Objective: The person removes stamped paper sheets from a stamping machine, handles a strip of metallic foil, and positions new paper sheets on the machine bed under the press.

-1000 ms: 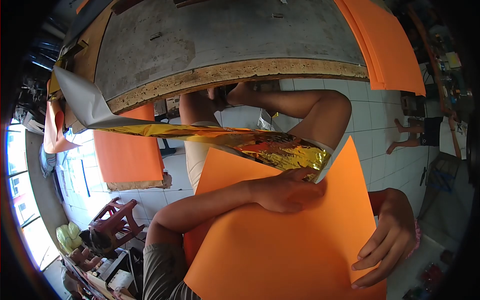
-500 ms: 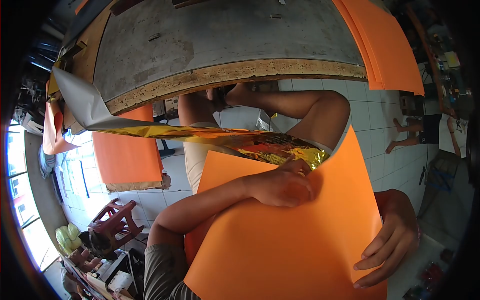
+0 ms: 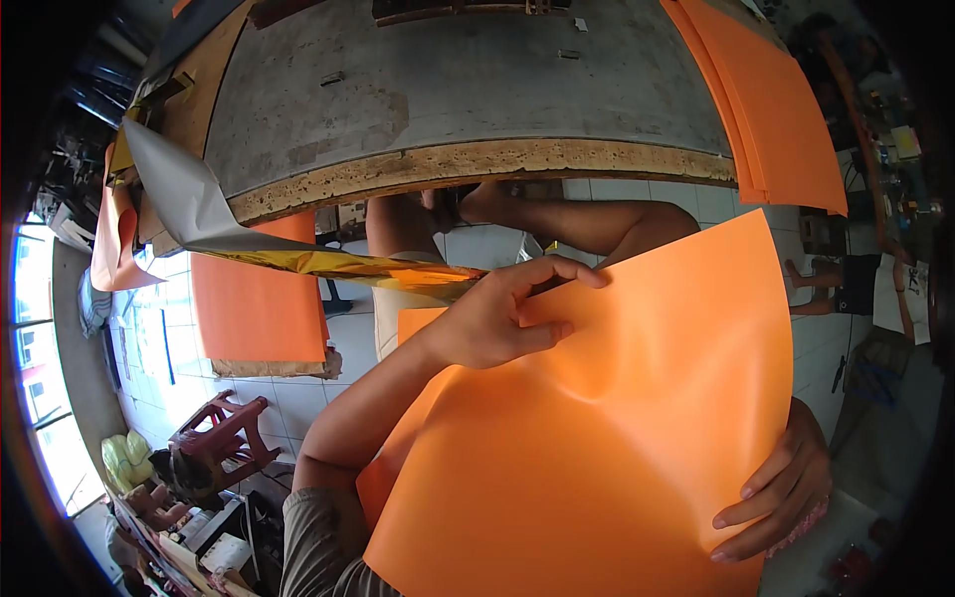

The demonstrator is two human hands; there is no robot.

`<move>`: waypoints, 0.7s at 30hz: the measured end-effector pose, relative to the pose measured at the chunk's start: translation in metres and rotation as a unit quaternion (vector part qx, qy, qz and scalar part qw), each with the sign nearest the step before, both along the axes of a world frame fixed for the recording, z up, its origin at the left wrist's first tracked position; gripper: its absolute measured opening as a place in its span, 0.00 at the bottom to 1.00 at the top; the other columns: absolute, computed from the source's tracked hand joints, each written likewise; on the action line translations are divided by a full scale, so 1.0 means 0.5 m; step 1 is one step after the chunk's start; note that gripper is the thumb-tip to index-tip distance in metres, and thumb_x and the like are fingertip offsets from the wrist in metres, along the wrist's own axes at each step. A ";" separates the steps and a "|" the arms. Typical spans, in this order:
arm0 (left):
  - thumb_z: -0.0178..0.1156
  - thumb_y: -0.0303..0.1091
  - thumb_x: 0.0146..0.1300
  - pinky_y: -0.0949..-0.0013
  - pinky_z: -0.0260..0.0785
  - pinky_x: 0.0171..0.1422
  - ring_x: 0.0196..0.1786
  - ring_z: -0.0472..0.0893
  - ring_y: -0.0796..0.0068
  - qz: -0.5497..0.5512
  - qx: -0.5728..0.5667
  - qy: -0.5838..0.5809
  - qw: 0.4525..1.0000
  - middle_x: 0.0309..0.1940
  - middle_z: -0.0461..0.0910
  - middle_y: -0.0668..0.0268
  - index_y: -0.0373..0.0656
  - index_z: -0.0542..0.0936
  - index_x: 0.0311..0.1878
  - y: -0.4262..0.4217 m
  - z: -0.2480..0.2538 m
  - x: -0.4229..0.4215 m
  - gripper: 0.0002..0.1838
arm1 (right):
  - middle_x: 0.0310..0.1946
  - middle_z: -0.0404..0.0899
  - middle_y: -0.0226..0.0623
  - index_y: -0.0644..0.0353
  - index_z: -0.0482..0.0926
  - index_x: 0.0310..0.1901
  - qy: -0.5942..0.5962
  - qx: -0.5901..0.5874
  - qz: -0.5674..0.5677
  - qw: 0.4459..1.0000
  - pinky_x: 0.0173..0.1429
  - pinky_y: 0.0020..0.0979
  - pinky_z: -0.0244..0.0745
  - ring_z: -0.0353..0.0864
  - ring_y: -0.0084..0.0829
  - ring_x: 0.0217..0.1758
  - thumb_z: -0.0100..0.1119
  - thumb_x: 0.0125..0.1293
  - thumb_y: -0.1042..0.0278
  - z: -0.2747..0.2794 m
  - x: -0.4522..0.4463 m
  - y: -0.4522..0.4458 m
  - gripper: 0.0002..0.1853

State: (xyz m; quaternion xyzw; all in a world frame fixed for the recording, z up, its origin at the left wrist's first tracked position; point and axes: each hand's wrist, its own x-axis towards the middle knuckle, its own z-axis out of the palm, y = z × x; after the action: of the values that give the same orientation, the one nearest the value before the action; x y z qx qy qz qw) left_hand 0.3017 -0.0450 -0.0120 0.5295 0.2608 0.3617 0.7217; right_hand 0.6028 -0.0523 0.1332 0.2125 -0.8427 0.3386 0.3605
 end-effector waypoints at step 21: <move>0.56 0.54 0.78 0.40 0.38 0.86 0.87 0.48 0.51 -0.406 0.136 -0.004 0.904 0.83 0.54 0.49 0.40 0.63 0.80 -0.143 0.002 -0.023 0.38 | 0.45 0.91 0.39 0.60 0.90 0.45 -0.136 -0.166 0.001 0.977 0.36 0.19 0.68 0.91 0.28 0.46 0.62 0.71 0.77 -0.009 0.064 -0.014 0.08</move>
State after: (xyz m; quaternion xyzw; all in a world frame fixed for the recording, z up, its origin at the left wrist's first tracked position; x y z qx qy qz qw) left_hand 0.2902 -0.1165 -0.0111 0.6810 -0.0309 0.0714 0.7281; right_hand 0.6350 -0.0595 0.1286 0.1025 -0.8157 0.4998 0.2726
